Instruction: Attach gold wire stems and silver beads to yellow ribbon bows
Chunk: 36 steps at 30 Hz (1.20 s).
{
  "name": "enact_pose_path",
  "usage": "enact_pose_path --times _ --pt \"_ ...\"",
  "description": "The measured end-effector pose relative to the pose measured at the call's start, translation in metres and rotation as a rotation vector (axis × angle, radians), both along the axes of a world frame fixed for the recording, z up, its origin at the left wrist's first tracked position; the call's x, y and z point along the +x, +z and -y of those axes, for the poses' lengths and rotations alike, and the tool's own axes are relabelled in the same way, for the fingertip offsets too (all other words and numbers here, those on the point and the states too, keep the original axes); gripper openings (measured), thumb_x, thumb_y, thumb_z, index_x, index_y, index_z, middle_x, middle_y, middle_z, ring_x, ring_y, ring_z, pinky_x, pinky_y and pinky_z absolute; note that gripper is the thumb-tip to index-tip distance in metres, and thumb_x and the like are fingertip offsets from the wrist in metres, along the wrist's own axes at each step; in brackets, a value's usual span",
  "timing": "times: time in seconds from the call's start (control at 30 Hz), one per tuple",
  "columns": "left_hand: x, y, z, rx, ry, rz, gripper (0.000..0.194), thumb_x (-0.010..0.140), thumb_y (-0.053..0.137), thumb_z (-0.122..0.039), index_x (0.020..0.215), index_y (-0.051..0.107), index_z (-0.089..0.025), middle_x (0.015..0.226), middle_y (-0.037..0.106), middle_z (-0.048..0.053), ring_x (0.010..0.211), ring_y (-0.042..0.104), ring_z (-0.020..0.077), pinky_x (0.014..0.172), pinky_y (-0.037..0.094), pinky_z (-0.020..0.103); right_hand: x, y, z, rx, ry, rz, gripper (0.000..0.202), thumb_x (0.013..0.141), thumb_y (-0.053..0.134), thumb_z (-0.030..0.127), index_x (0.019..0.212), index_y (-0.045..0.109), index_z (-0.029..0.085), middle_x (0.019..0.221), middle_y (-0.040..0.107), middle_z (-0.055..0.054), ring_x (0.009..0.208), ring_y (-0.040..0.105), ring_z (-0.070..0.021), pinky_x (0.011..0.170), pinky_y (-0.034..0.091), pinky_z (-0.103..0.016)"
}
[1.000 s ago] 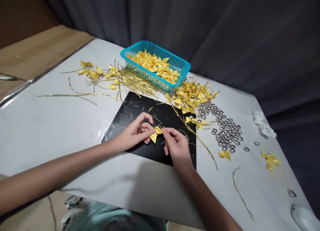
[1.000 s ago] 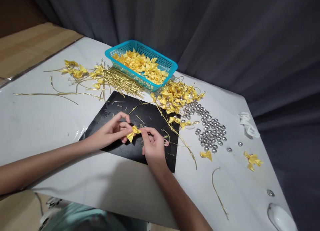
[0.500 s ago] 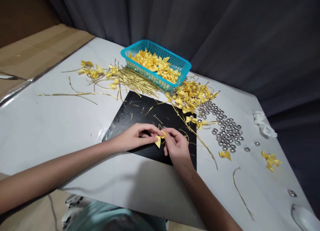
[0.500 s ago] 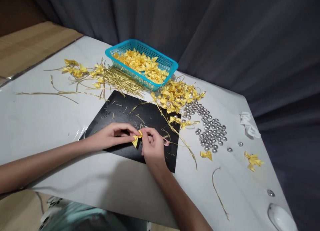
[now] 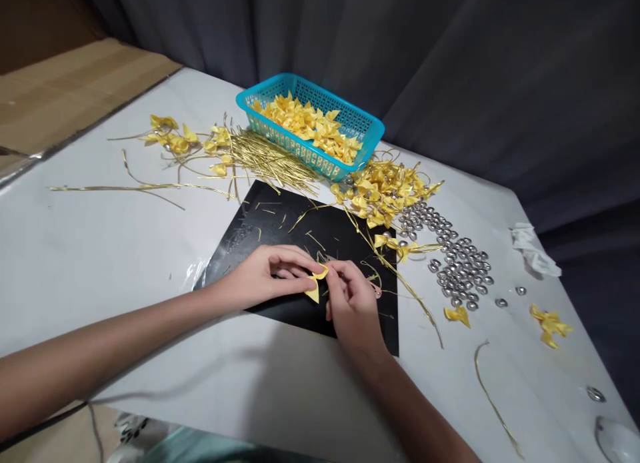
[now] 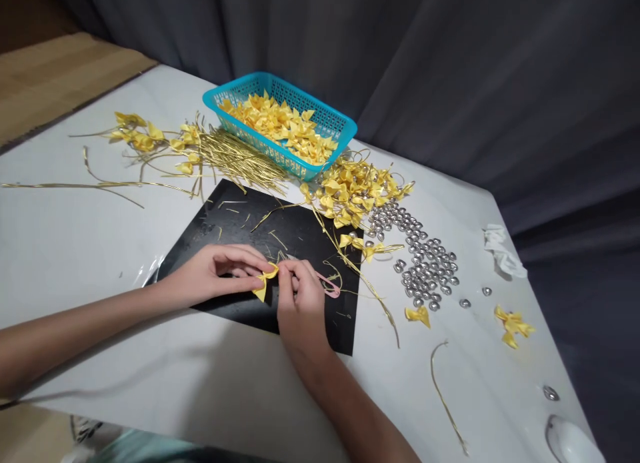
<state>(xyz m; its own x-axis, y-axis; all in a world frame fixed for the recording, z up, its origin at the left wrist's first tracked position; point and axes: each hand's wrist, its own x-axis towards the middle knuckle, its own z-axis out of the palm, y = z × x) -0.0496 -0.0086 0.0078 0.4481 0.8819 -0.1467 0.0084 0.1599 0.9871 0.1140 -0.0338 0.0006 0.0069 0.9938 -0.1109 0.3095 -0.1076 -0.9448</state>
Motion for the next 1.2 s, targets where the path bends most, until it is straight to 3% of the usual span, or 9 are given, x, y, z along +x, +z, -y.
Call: enact_pose_path --times 0.23,0.33,0.43,0.53,0.63,0.73,0.87,1.03,1.2 --pt "0.001 -0.004 -0.004 -0.093 0.148 0.013 0.009 0.069 0.073 -0.023 0.076 0.074 -0.017 0.081 0.07 0.003 0.066 0.061 0.0098 0.06 0.05 0.018 -0.002 -0.003 0.005 0.156 0.062 0.203 0.022 0.092 0.04 0.025 0.079 0.057 0.017 0.075 0.054 -0.002 0.056 0.051 -0.0087 0.043 0.035 -0.019" --pt "0.0 -0.005 -0.005 -0.094 0.134 0.035 0.009 0.068 0.074 -0.023 0.076 0.075 -0.018 0.08 0.069 0.002 0.063 0.06 0.0078 0.058 0.049 0.015 0.001 -0.002 0.004 0.185 0.054 0.226 0.024 0.092 0.04 0.024 0.082 0.06 0.016 0.075 0.055 -0.002 0.051 0.049 -0.0071 0.041 0.034 -0.019" --pt "-0.001 -0.006 -0.005 -0.088 0.091 0.061 0.014 0.07 0.073 -0.021 0.083 0.075 -0.02 0.086 0.069 0.002 0.064 0.061 0.007 0.059 0.051 0.015 0.007 0.0 0.003 0.236 0.024 0.238 0.026 0.093 0.037 0.022 0.101 0.062 0.019 0.077 0.055 0.0 0.043 0.045 -0.0042 0.039 0.037 -0.019" --pt "-0.002 -0.007 -0.004 -0.034 0.083 0.051 0.019 0.069 0.072 -0.019 0.088 0.075 -0.021 0.09 0.068 0.002 0.065 0.06 0.0067 0.058 0.05 0.013 0.01 0.002 0.003 0.305 -0.016 0.19 0.034 0.094 0.035 0.019 0.123 0.051 0.025 0.076 0.054 0.002 0.041 0.045 -0.0034 0.038 0.04 -0.017" --pt "-0.002 -0.008 -0.003 0.034 0.112 0.014 0.019 0.069 0.071 -0.018 0.087 0.075 -0.021 0.091 0.068 0.003 0.067 0.058 0.0075 0.054 0.047 0.011 0.008 0.003 0.005 0.431 -0.139 0.126 0.047 0.092 0.042 0.017 0.136 0.032 0.027 0.075 0.06 0.001 0.049 0.057 -0.0081 0.037 0.042 -0.016" --pt "-0.001 -0.01 -0.003 0.077 0.099 -0.016 0.019 0.072 0.069 -0.02 0.09 0.076 -0.024 0.092 0.067 0.004 0.074 0.059 0.0102 0.052 0.046 0.01 0.008 0.002 0.009 0.517 -0.172 0.197 0.041 0.088 0.05 0.015 0.126 0.042 0.026 0.087 0.068 -0.004 0.064 0.066 -0.0134 0.044 0.048 -0.021" --pt "-0.002 -0.012 -0.004 0.075 0.095 -0.049 0.024 0.071 0.067 -0.019 0.092 0.076 -0.026 0.097 0.069 0.005 0.075 0.062 0.0129 0.049 0.046 0.012 0.012 0.001 0.011 0.655 -0.065 0.382 0.023 0.083 0.056 0.009 0.101 0.059 0.024 0.088 0.072 -0.002 0.069 0.069 -0.0123 0.062 0.055 -0.021" --pt "-0.002 -0.01 -0.006 -0.003 0.104 -0.118 0.027 0.068 0.071 -0.023 0.095 0.076 -0.026 0.099 0.072 0.005 0.069 0.065 0.0144 0.05 0.05 0.016 0.014 0.0 0.006 0.736 0.105 0.517 0.024 0.085 0.049 0.006 0.101 0.058 0.021 0.09 0.071 -0.003 0.079 0.069 -0.0137 0.075 0.056 -0.024" --pt "-0.001 -0.009 -0.006 -0.014 0.134 -0.04 0.018 0.072 0.069 -0.026 0.088 0.077 -0.026 0.1 0.073 0.003 0.085 0.067 0.0173 0.064 0.054 0.018 0.014 0.001 0.004 0.761 0.016 0.509 0.029 0.084 0.053 0.007 0.111 0.054 0.02 0.092 0.072 -0.003 0.077 0.07 -0.0125 0.07 0.055 -0.019"
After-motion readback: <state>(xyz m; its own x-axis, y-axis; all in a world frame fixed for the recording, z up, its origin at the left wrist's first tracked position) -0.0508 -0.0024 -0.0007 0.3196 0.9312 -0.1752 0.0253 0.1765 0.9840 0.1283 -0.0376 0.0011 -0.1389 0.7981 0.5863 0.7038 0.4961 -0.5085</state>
